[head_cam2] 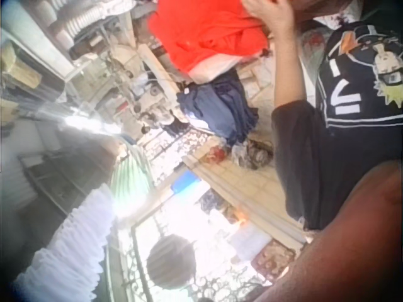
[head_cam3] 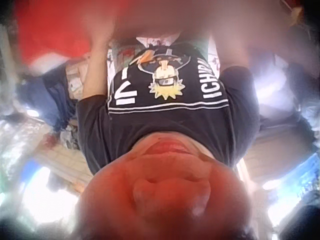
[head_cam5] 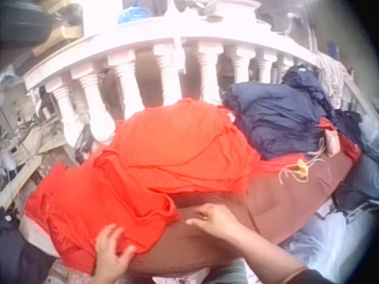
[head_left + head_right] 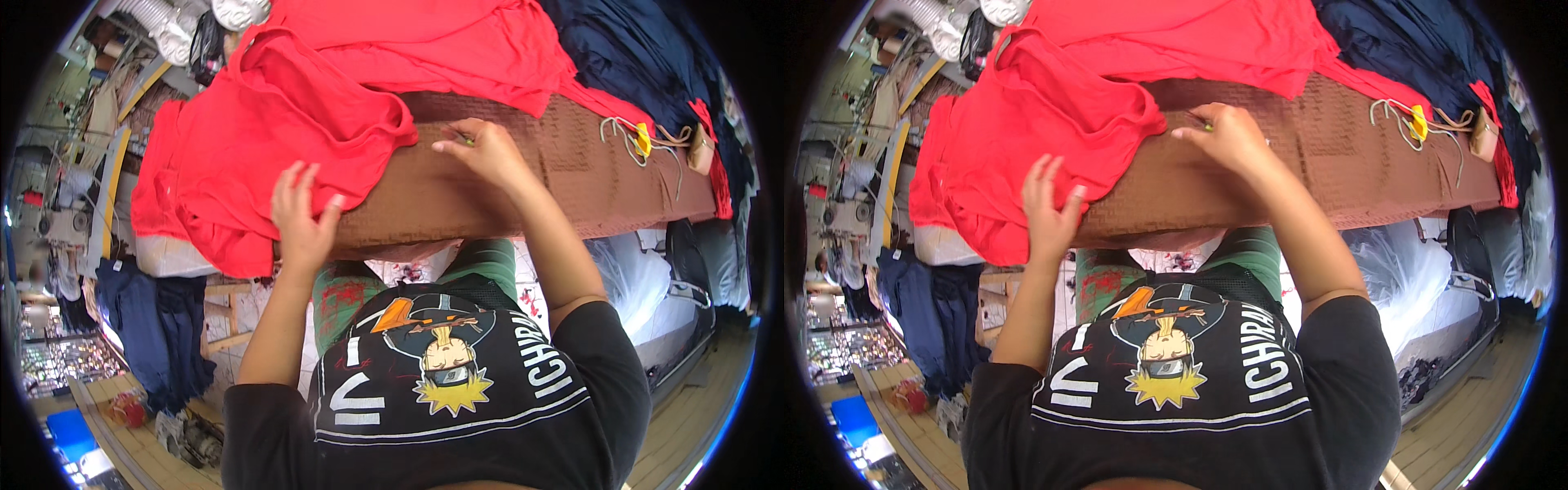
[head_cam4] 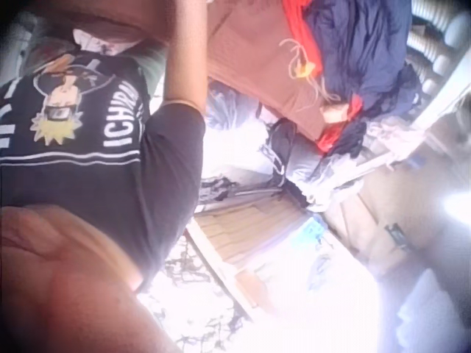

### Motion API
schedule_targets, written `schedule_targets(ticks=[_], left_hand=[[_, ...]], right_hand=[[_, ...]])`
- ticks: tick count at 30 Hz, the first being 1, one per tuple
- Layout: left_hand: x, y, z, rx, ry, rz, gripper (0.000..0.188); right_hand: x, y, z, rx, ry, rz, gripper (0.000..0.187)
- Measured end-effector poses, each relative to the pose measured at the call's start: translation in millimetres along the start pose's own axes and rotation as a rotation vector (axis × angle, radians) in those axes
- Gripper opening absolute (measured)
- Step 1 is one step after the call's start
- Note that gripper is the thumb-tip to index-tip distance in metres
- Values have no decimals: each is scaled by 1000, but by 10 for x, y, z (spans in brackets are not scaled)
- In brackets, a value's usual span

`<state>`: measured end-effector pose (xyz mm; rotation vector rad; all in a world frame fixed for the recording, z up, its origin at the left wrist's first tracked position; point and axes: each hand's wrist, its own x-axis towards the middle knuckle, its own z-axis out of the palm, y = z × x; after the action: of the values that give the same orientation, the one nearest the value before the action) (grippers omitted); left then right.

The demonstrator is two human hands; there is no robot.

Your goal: The person trims loose threads from several red t-shirts using a pair of small thread snips, handling each garment one by one at a workstation.

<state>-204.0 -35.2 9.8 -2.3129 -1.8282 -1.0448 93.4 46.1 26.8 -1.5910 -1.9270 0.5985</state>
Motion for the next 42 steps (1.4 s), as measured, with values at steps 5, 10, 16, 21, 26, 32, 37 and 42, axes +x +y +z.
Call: schedule_targets(ticks=[5,10,16,21,26,32,37,42], left_hand=[[-250,31,79,45,-182,52,72],[-188,-396,47,127,-103,37,73],[204,-683,46,-237,-14,-46,36],[568,-319,418,-452,-368,35,26],[478,441,-12,-452,-551,200,27],[125,1889,-1234,-1643,-1009,230,23],[-17,2181,-1334,-1766,-1095,341,25],[-70,2289,-1362,-1795,-1188,426,27]], right_hand=[[296,-38,732,49,299,-167,51],[563,30,480,680,307,-156,17],[-129,207,-1198,688,750,-18,14],[-110,1662,-1556,-406,688,245,37],[-499,1160,-1073,-329,712,216,40],[-828,633,-689,23,495,138,23],[-1053,382,-490,67,391,61,18],[-1166,337,-452,-24,317,-78,17]])
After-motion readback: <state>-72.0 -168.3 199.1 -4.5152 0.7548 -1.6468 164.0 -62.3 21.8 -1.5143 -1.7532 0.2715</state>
